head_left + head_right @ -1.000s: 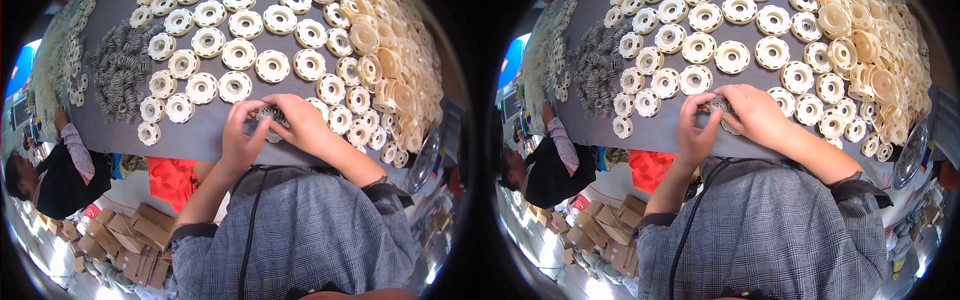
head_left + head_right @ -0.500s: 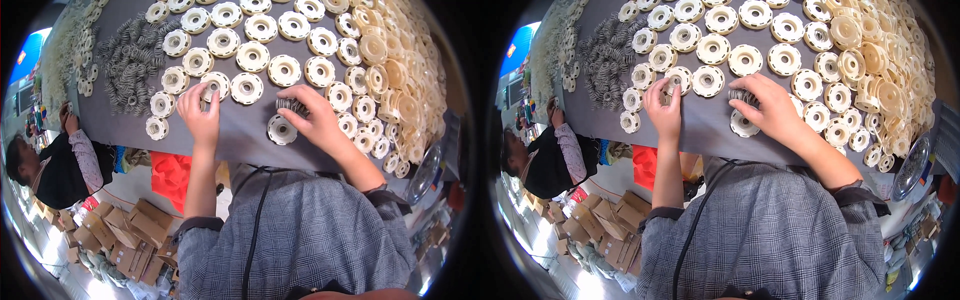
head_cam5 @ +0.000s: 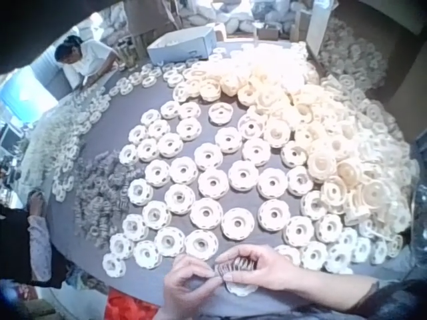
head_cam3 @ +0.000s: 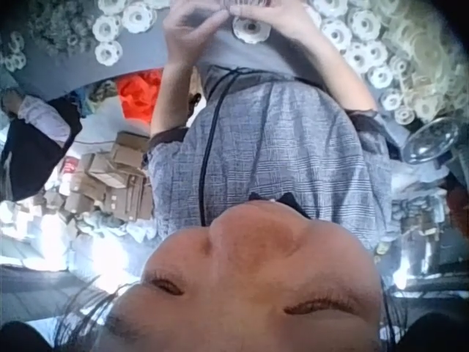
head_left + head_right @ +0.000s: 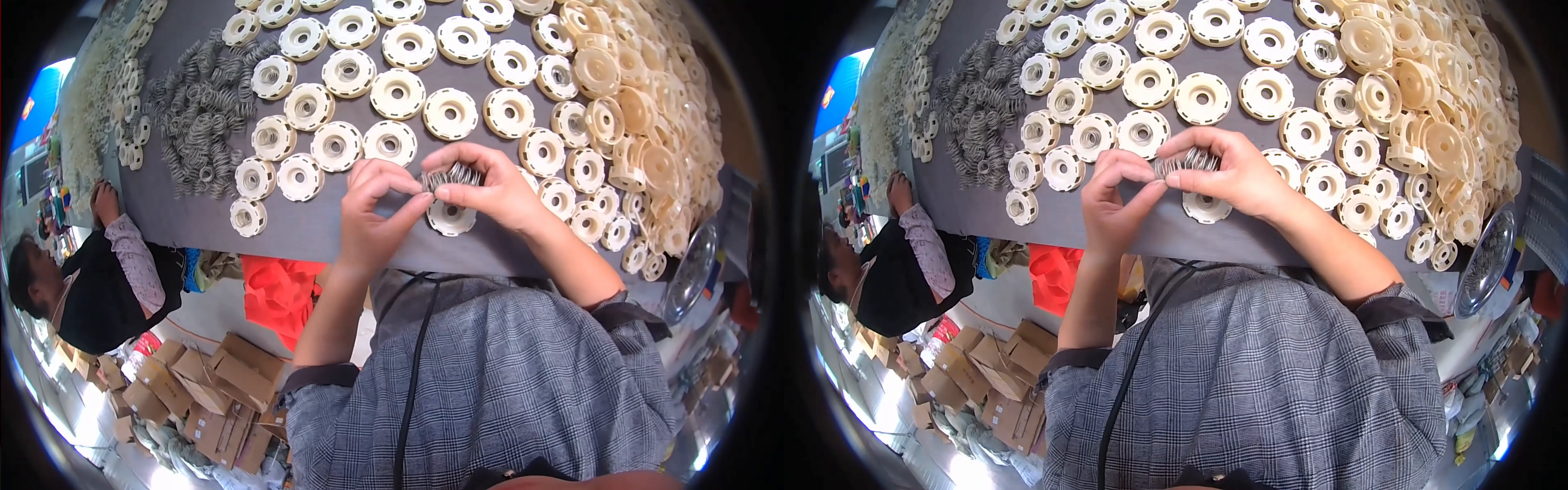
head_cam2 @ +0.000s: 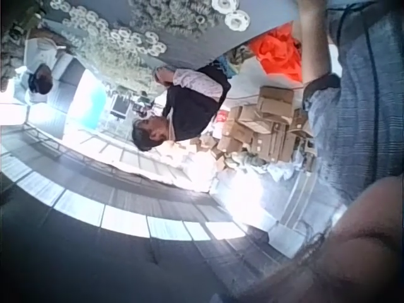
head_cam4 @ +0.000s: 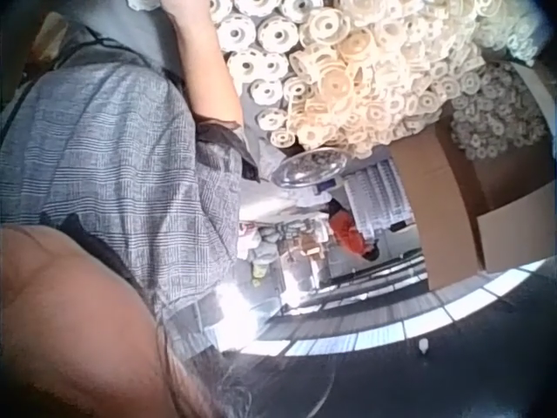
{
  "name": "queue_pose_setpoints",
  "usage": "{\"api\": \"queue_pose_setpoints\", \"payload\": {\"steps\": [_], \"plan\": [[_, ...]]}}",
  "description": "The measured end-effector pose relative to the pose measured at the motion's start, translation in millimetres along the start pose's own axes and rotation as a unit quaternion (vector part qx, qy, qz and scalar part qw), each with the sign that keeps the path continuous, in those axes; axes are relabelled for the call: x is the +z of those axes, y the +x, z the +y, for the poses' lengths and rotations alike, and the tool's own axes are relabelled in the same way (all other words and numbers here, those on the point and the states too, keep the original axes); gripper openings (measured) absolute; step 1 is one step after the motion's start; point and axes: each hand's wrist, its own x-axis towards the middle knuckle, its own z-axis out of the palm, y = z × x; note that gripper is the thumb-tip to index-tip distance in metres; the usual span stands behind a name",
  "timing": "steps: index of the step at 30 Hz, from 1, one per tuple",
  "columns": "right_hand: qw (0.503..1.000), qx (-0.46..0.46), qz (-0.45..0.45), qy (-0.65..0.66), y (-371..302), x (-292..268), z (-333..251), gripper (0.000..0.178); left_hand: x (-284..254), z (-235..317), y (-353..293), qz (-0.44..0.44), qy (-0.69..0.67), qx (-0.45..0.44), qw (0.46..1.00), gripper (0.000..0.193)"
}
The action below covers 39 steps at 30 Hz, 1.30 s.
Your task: The person arranges plastic circular bases on a table, empties metal springs from a sack onto the table, and inserts the springs into the plastic bases by hand.
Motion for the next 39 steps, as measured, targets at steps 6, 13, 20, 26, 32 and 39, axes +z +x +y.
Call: {"api": "queue_pose_setpoints", "payload": {"steps": [6, 13, 20, 26, 32, 39], "plan": [[0.895, -0.292, 0.001, -0.338, -5, -1, -11, 0.025, 4, 11, -6, 0.066, -0.470, -0.249, 0.845, 0.015], [0.980, 0.143, -0.097, 0.098, -10, -6, -18, 0.025, 2, 28, -1, 0.102, 0.045, 0.092, 0.990, 0.020], [0.880, 0.287, -0.224, 0.306, -8, -4, -23, 0.029, -11, 30, 18, -0.034, 0.033, 0.272, 0.961, 0.036], [0.872, 0.254, -0.251, 0.334, -11, -6, -23, 0.028, -19, 25, 27, -0.101, 0.058, 0.286, 0.951, 0.035], [0.865, -0.341, -0.073, -0.360, -15, 3, -39, 0.035, 7, 42, 8, 0.084, -0.237, 0.009, 0.968, 0.013], [0.752, -0.401, 0.008, -0.522, -13, -13, -28, 0.034, 21, 47, 14, 0.059, -0.678, -0.327, 0.656, 0.019]]}}
